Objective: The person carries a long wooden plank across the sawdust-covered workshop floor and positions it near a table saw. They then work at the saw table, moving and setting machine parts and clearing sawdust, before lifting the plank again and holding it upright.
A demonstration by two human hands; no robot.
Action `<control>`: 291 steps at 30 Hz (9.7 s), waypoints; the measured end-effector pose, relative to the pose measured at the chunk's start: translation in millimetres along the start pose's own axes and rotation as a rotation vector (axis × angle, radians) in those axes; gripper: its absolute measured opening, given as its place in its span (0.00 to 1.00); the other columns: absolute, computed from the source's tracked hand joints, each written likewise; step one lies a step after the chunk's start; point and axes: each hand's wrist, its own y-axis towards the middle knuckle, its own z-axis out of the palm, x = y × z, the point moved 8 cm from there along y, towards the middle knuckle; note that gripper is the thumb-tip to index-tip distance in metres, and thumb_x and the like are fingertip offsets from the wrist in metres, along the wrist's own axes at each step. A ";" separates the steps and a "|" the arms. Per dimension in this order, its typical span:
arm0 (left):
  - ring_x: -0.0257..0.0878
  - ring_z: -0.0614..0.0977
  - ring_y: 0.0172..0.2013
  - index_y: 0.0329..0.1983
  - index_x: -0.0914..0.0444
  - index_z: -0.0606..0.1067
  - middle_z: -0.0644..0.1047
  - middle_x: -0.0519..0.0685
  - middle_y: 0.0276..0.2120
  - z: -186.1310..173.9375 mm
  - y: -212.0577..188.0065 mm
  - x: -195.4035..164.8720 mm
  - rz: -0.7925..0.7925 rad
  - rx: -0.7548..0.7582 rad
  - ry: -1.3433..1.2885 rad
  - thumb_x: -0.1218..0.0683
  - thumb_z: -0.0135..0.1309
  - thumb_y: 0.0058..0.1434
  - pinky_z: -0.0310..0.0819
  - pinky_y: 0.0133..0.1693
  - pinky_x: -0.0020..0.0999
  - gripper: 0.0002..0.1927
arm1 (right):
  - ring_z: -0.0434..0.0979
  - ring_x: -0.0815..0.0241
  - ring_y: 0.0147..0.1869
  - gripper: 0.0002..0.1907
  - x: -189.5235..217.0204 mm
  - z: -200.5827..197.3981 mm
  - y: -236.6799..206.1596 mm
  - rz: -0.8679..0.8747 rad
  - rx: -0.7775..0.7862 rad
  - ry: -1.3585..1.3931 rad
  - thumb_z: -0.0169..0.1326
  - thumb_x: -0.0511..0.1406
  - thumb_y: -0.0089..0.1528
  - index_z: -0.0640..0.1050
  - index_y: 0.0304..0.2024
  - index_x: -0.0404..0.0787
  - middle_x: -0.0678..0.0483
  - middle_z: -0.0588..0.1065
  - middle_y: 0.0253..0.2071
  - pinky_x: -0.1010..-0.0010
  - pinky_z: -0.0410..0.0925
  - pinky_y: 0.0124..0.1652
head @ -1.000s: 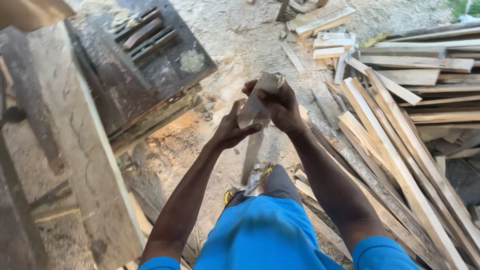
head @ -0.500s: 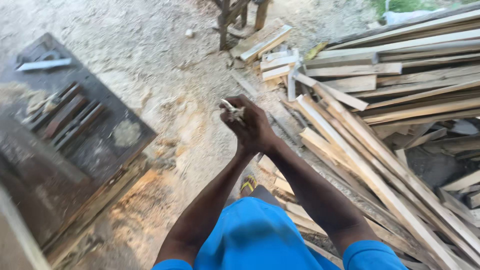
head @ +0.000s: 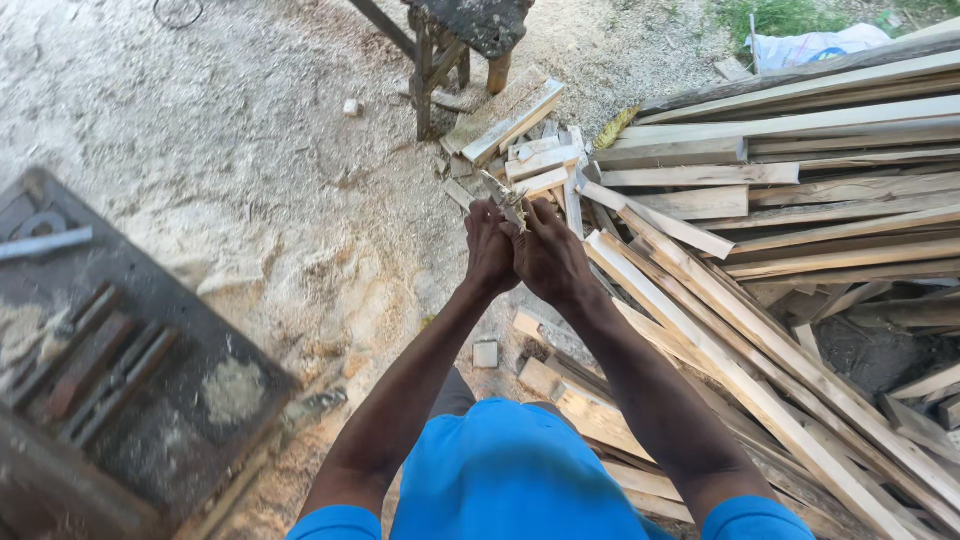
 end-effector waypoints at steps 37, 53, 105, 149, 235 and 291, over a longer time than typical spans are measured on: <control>0.50 0.80 0.52 0.63 0.63 0.73 0.76 0.59 0.56 -9.7 778.3 244.4 -0.014 0.042 -0.365 0.51 0.42 0.74 0.76 0.53 0.42 0.19 | 0.75 0.54 0.53 0.11 -533.6 292.3 752.6 -0.147 0.536 -0.347 0.48 0.32 0.62 0.77 0.45 0.42 0.48 0.76 0.51 0.59 0.65 0.53; 0.42 0.85 0.42 0.48 0.62 0.80 0.83 0.54 0.42 -407.8 633.1 777.0 -0.638 -0.474 -0.293 0.51 0.55 0.65 0.79 0.44 0.36 0.14 | 0.82 0.43 0.42 0.12 -49.7 696.7 954.9 -0.662 0.894 -0.032 0.50 0.32 0.62 0.81 0.46 0.43 0.50 0.80 0.47 0.53 0.74 0.40; 0.55 0.75 0.61 0.64 0.67 0.67 0.73 0.65 0.59 -1212.4 -40.1 1319.1 -1.345 -3.364 -0.912 0.26 0.53 0.61 0.69 0.60 0.45 0.45 | 0.63 0.34 0.68 0.50 1270.4 1580.6 643.3 -1.009 2.243 -0.464 0.62 0.54 0.58 0.49 0.72 0.49 0.43 0.56 0.69 0.44 0.77 0.46; 0.63 0.77 0.57 0.64 0.74 0.60 0.75 0.70 0.55 -1638.4 340.0 1837.9 -1.399 -3.664 -0.880 0.31 0.58 0.63 0.71 0.57 0.49 0.47 | 0.74 0.38 0.64 0.48 1460.5 1965.2 1173.6 -0.925 2.423 -1.094 0.60 0.59 0.55 0.67 0.65 0.34 0.41 0.72 0.64 0.42 0.69 0.59; 0.65 0.78 0.57 0.61 0.80 0.62 0.75 0.74 0.54 -1850.0 562.5 2055.1 -1.471 -3.639 -0.722 0.31 0.45 0.68 0.72 0.58 0.49 0.45 | 0.69 0.40 0.71 0.52 1573.1 2082.8 1494.6 -1.166 2.364 -1.421 0.57 0.64 0.52 0.69 0.68 0.38 0.40 0.71 0.68 0.49 0.62 0.67; 0.62 0.78 0.56 0.62 0.72 0.66 0.76 0.70 0.53 -1767.9 536.3 2004.6 -1.339 -3.723 -0.846 0.30 0.49 0.65 0.72 0.58 0.50 0.43 | 0.68 0.40 0.72 0.51 1512.9 2046.2 1413.4 -0.995 2.401 -1.476 0.62 0.61 0.48 0.70 0.66 0.40 0.42 0.71 0.68 0.47 0.58 0.70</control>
